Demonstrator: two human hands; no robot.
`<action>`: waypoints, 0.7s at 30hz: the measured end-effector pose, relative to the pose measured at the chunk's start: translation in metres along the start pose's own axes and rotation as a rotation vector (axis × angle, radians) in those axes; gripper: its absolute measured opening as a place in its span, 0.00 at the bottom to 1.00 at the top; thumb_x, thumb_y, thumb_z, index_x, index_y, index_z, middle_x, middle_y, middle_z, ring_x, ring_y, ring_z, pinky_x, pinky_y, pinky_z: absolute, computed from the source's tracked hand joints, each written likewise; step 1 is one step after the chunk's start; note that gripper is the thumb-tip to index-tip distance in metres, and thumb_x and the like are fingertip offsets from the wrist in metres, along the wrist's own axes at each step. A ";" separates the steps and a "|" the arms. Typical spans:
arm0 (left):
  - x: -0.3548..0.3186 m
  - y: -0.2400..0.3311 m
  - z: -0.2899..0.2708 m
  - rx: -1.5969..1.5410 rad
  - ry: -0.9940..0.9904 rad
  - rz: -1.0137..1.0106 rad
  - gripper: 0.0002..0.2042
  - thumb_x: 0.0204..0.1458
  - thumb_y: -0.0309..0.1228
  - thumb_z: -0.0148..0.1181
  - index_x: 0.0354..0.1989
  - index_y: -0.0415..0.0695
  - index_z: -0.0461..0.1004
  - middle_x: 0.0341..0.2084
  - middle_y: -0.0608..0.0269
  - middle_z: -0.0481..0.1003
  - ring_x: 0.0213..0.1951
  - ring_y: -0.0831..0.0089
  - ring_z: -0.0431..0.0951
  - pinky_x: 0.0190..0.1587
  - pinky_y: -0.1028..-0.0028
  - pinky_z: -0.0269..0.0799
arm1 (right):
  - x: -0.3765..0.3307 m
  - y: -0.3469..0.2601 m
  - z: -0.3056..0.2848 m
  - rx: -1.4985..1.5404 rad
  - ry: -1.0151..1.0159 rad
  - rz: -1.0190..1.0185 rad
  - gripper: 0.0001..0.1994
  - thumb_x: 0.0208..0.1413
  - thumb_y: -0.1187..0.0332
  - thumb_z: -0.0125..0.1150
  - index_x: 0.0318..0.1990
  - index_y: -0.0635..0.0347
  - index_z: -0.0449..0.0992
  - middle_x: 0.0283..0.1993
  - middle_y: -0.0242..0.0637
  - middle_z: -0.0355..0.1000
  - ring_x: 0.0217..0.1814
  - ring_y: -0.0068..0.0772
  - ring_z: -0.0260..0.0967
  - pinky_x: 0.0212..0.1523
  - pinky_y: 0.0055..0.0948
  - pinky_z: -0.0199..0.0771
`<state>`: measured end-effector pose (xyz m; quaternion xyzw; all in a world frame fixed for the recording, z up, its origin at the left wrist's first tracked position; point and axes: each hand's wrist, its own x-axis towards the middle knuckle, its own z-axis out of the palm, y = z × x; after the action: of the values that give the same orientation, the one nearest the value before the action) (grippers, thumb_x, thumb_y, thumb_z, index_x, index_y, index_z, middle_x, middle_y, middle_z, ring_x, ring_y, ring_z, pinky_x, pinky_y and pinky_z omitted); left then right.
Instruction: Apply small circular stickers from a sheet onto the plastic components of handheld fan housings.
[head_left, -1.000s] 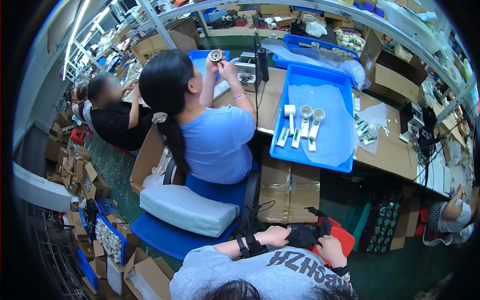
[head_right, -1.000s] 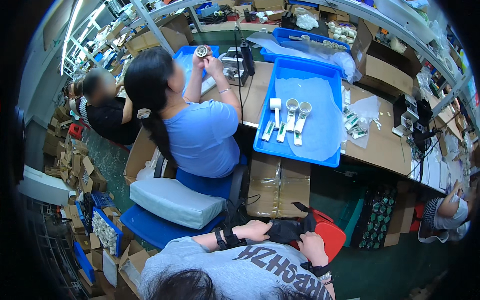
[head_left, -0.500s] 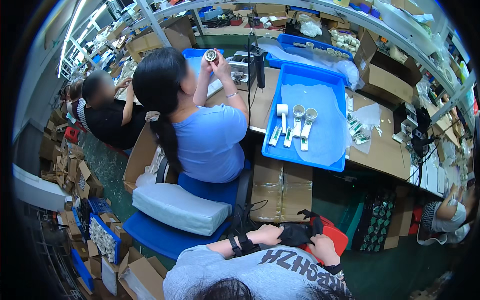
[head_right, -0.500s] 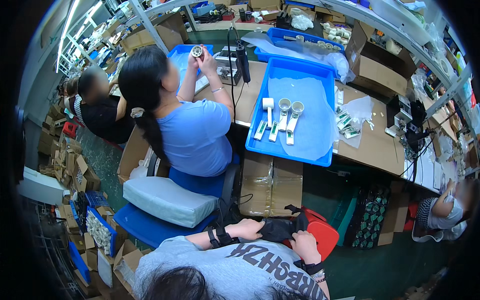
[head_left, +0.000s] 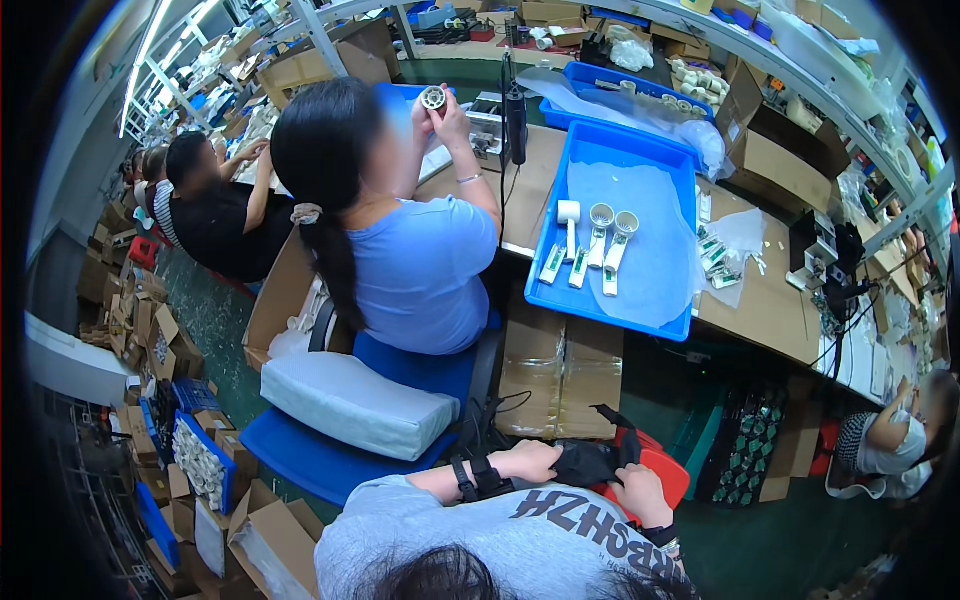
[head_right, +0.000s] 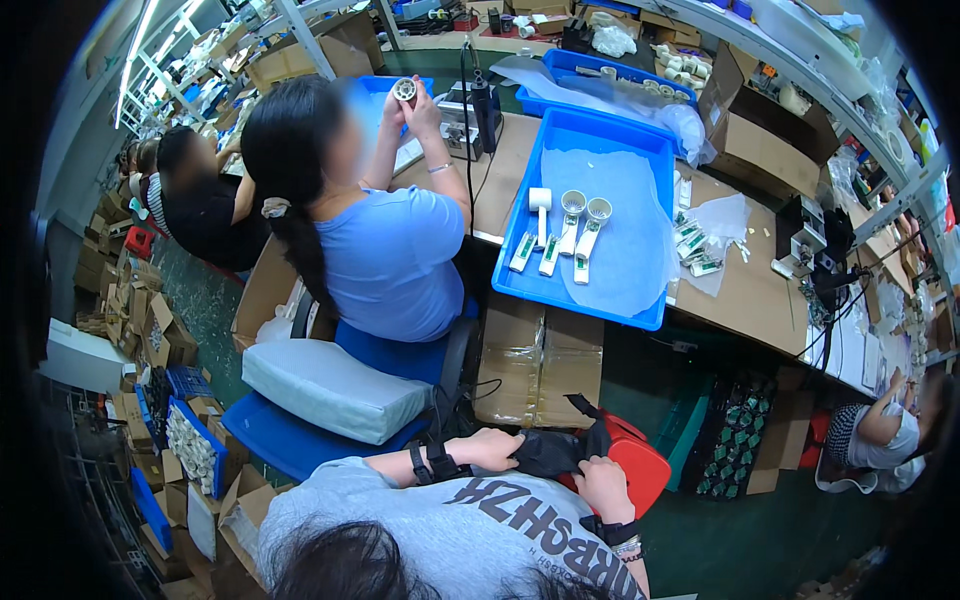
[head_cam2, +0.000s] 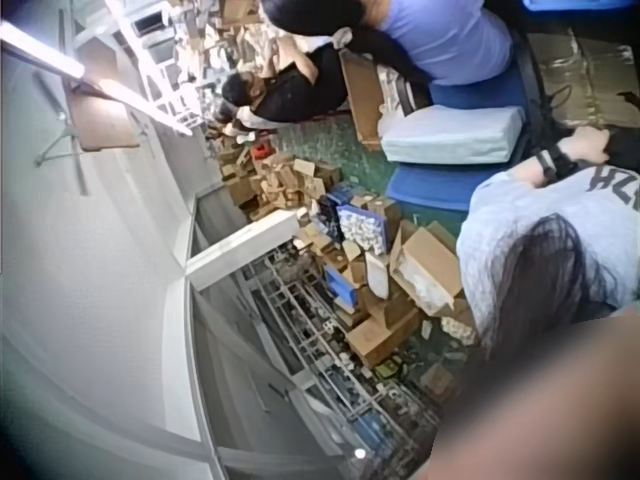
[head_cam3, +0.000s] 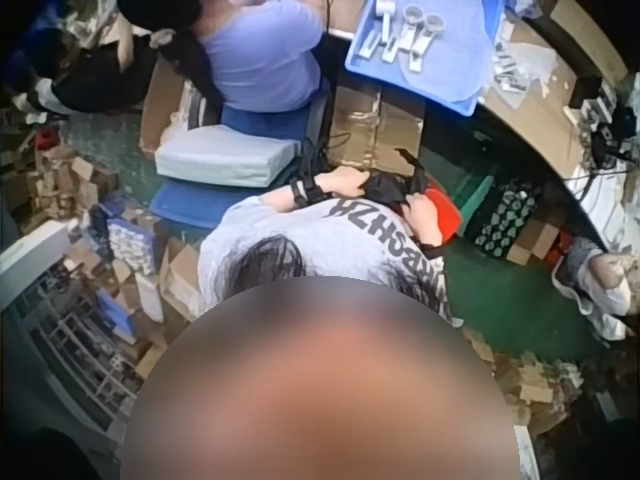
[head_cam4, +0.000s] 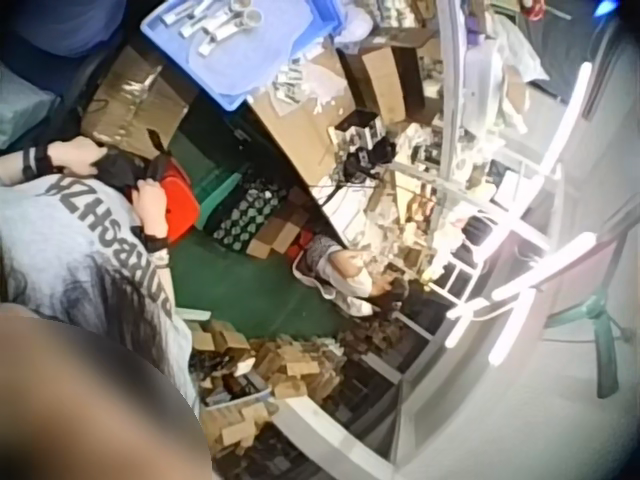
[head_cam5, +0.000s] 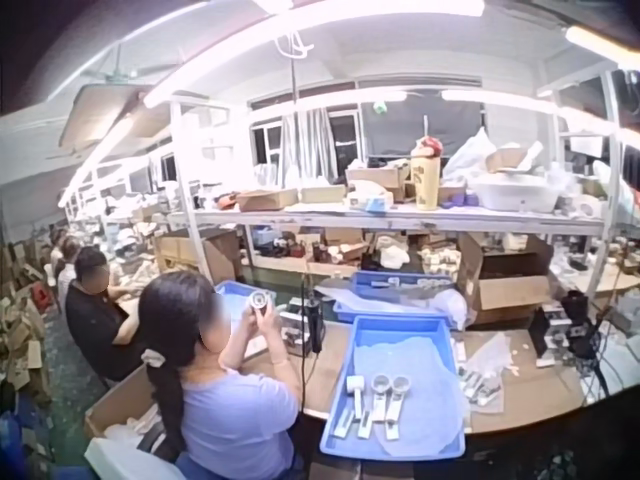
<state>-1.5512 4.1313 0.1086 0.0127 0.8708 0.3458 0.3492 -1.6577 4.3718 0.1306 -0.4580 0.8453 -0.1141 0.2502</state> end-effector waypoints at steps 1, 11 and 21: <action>0.000 0.000 0.000 0.000 0.006 0.003 0.27 0.48 0.39 0.58 0.51 0.31 0.65 0.33 0.41 0.76 0.39 0.48 0.77 0.40 0.55 0.72 | 0.000 -0.001 0.001 0.002 -0.002 -0.002 0.10 0.47 0.63 0.62 0.27 0.60 0.75 0.27 0.42 0.70 0.35 0.46 0.70 0.36 0.42 0.71; -0.001 -0.002 -0.001 -0.004 0.027 0.000 0.23 0.48 0.38 0.57 0.47 0.32 0.66 0.32 0.41 0.76 0.39 0.48 0.77 0.40 0.55 0.72 | 0.001 -0.003 -0.002 0.007 -0.009 0.002 0.10 0.47 0.62 0.61 0.28 0.60 0.76 0.27 0.42 0.70 0.35 0.47 0.70 0.37 0.43 0.71; 0.002 -0.004 0.006 0.022 0.017 0.043 0.27 0.50 0.39 0.56 0.53 0.30 0.64 0.31 0.42 0.76 0.38 0.48 0.77 0.39 0.56 0.73 | -0.001 -0.002 -0.001 0.009 -0.021 0.013 0.10 0.47 0.62 0.61 0.27 0.61 0.75 0.28 0.44 0.70 0.36 0.48 0.70 0.37 0.43 0.71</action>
<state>-1.5482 4.1323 0.1023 0.0323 0.8771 0.3437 0.3341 -1.6565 4.3719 0.1328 -0.4526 0.8450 -0.1114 0.2619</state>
